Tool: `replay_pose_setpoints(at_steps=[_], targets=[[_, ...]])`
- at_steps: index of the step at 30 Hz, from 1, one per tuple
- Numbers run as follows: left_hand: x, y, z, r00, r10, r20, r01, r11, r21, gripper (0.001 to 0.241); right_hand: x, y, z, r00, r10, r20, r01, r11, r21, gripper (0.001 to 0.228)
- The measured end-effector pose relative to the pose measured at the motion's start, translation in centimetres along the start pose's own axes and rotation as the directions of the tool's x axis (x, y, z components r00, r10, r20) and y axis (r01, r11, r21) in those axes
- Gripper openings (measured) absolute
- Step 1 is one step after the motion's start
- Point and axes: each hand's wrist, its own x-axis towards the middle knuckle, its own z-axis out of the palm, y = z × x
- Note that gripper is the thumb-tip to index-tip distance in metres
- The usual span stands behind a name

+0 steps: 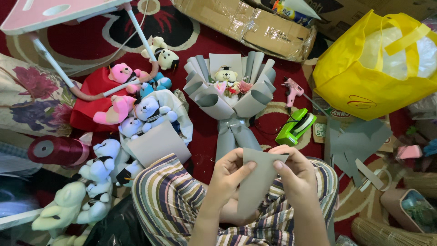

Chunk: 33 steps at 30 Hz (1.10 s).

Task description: The person cuts grey wrapping paper with pink scissors and then wraps it around a bouquet containing a small teddy bear and flowers.

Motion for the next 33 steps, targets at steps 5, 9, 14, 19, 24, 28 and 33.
replay_pose_setpoints(at_steps=[5,9,14,19,24,28,33], targets=[[0.6,-1.4,-1.3,0.972,-0.214,0.098,0.23,0.953,-0.197,0.025,0.6,1.1,-2.2,0.976,0.071,0.206,-0.117,0.969,0.219,0.02],[1.4,-0.8,-1.1,0.961,-0.267,0.08,0.275,0.954,-0.118,0.017,1.2,0.4,-2.0,0.966,0.099,0.238,-0.134,0.981,0.138,0.015],[2.1,0.4,-0.4,0.967,-0.254,-0.013,0.254,0.967,0.008,0.011,1.7,-0.5,0.1,0.992,0.067,0.111,-0.066,0.998,-0.011,0.013],[2.7,1.0,-0.9,0.96,-0.275,-0.058,0.281,0.94,0.192,0.006,2.6,-0.5,1.1,0.987,0.13,0.092,-0.12,0.986,-0.112,0.012],[3.8,0.2,-2.4,0.965,-0.249,-0.078,0.26,0.906,0.333,0.005,3.9,1.9,1.0,0.988,0.138,0.074,-0.123,0.977,-0.174,0.011],[5.0,-0.8,-3.9,0.967,-0.24,-0.084,0.254,0.896,0.365,0.008,5.0,2.9,1.9,0.991,0.118,0.065,-0.105,0.98,-0.17,0.01],[6.6,-1.1,-5.4,0.956,-0.292,-0.036,0.282,0.874,0.396,0.01,6.4,5.5,1.9,0.99,0.133,0.052,-0.123,0.979,-0.162,0.012]])
